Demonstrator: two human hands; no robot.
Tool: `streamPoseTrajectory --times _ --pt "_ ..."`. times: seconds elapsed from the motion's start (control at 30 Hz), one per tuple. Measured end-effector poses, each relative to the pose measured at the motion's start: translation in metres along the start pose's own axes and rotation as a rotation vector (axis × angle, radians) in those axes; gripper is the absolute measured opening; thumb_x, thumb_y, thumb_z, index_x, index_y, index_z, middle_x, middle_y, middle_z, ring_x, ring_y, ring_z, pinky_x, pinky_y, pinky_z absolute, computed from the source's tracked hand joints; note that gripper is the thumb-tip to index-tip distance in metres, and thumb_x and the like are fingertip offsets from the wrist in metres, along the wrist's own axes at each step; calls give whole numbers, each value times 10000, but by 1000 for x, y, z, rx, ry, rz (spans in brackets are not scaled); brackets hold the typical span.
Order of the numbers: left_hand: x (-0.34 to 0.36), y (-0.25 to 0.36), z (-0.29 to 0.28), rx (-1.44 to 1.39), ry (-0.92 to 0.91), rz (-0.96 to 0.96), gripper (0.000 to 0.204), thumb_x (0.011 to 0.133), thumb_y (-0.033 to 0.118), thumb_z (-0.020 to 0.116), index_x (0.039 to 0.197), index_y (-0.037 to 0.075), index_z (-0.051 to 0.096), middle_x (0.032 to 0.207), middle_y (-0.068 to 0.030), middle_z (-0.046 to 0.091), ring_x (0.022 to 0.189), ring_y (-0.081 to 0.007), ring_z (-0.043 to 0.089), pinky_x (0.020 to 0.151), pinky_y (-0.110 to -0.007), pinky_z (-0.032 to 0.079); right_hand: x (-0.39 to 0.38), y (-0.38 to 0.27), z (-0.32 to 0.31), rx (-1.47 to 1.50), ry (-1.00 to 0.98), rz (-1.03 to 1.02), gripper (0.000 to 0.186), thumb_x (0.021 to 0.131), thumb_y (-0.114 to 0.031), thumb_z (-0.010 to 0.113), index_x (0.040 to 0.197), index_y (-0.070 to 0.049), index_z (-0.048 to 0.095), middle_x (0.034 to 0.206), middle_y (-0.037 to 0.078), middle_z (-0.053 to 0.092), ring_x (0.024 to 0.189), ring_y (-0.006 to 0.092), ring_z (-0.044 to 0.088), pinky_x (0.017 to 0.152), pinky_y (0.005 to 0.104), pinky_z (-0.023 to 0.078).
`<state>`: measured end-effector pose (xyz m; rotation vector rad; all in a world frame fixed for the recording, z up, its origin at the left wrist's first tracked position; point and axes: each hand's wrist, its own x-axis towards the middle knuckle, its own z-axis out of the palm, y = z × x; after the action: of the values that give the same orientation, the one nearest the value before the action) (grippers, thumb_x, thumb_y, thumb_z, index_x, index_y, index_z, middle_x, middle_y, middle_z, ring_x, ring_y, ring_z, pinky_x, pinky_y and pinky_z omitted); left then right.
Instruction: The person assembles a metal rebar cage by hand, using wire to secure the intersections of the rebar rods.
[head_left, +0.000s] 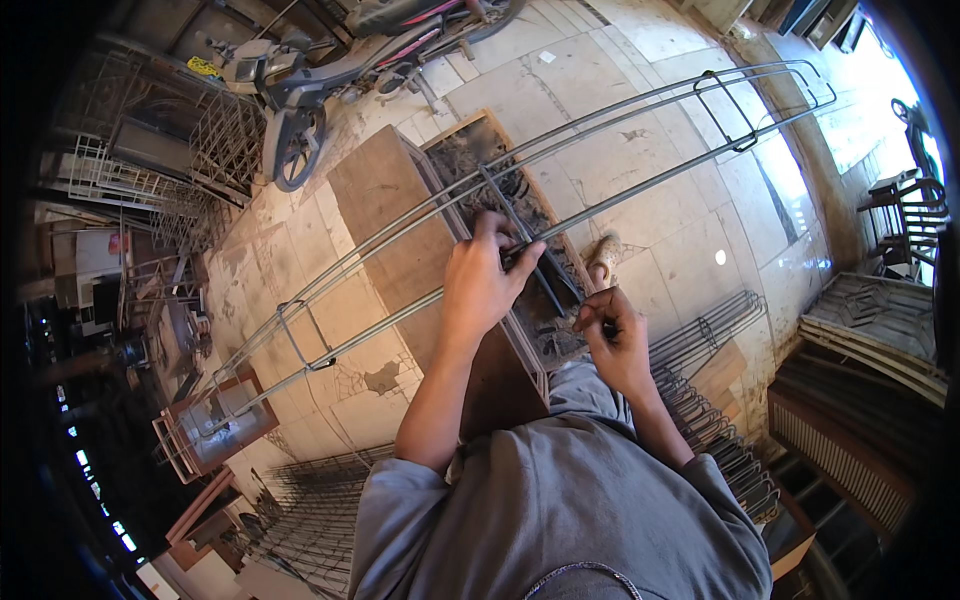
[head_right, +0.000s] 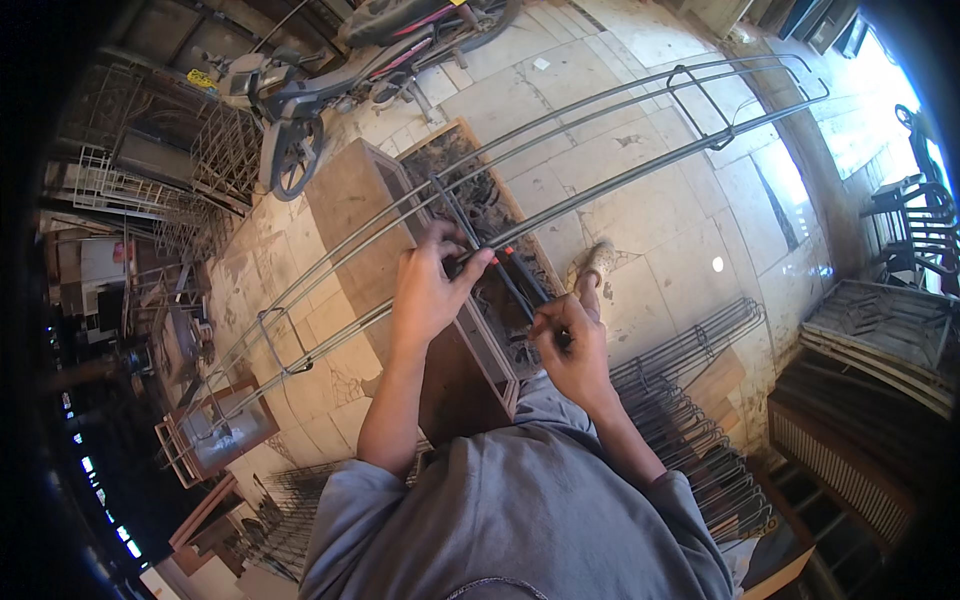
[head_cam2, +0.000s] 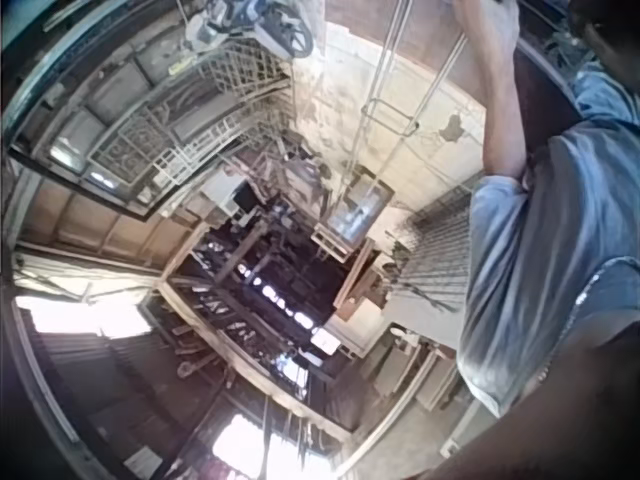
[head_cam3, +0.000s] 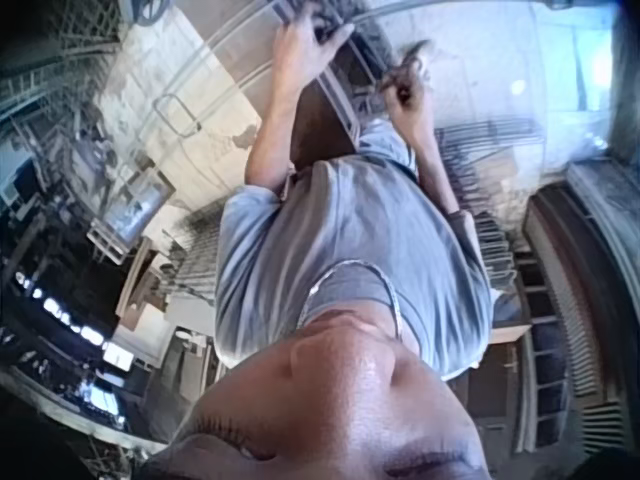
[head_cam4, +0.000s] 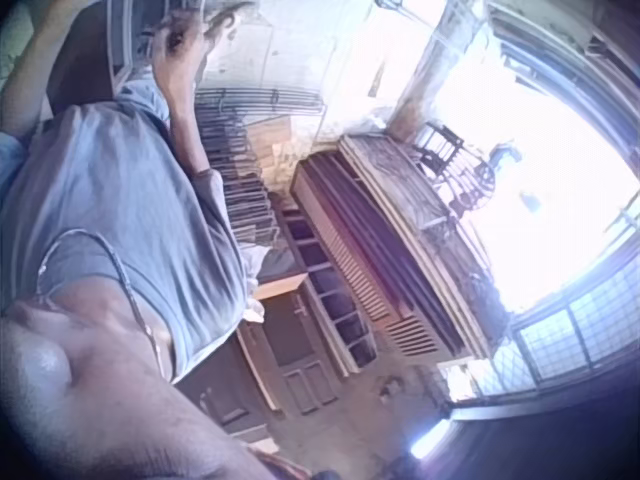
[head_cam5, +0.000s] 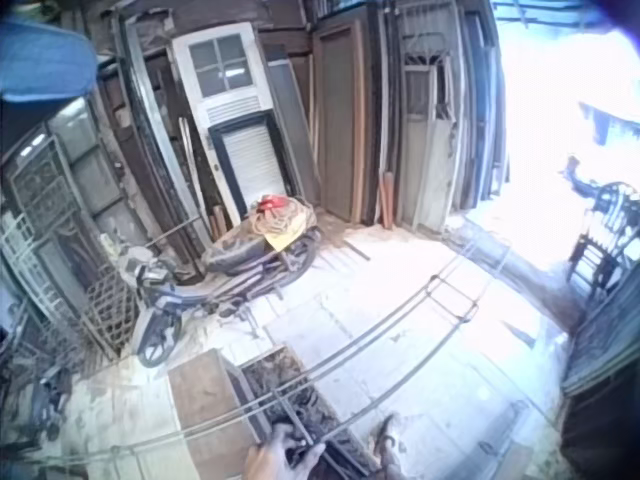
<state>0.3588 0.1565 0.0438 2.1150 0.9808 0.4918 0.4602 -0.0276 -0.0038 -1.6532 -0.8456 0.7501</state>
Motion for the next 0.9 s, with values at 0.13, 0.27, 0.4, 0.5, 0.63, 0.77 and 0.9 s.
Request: streamPoseTrajectory --times 0.13,0.27,0.4,0.5,0.63,0.77,0.9 --pt "8 8 -16 187 -202 6 379 890 380 660 824 7 649 785 -219 675 726 -416 651 675 -473 521 0 10 0 -56 -17 -13 116 867 82 513 965 26 538 764 68 629 703 117 633 640 247 467" --pt "12 9 -20 358 -276 63 400 911 416 622 857 25 687 810 -217 677 784 -405 652 707 -465 518 2 7 4 -69 -32 4 121 868 81 523 970 21 545 778 76 636 717 131 642 657 256 483" --pt "14 -2 -22 129 -325 102 409 916 453 604 960 57 699 886 -190 691 853 -396 654 767 -462 506 1 -2 16 -32 27 -29 105 844 19 601 937 -20 577 744 100 676 737 248 680 867 355 470" --pt "16 -10 -30 -33 -448 160 301 965 297 560 1050 19 637 911 -227 673 889 -424 635 762 -460 492 4 -17 9 -105 -10 -97 132 849 -12 618 974 -15 574 781 152 676 754 282 692 729 352 517" --pt "18 -6 -29 19 -473 84 216 983 210 509 998 11 593 809 -223 626 810 -435 607 701 -453 466 2 -9 12 68 -52 -11 136 850 -1 602 982 -6 569 776 159 650 695 273 665 643 364 501" --pt "22 -12 -29 5 -516 82 234 995 215 495 965 1 585 747 -192 606 723 -404 596 654 -421 457 0 -14 8 29 5 -34 117 849 12 595 961 -8 570 764 118 651 697 223 661 677 331 493" --pt "29 -36 -29 -87 -601 55 317 999 291 508 938 -9 588 738 -182 607 691 -383 593 638 -415 452 -2 -11 11 30 -27 20 100 840 30 596 929 -8 575 751 60 660 718 156 670 741 278 481"
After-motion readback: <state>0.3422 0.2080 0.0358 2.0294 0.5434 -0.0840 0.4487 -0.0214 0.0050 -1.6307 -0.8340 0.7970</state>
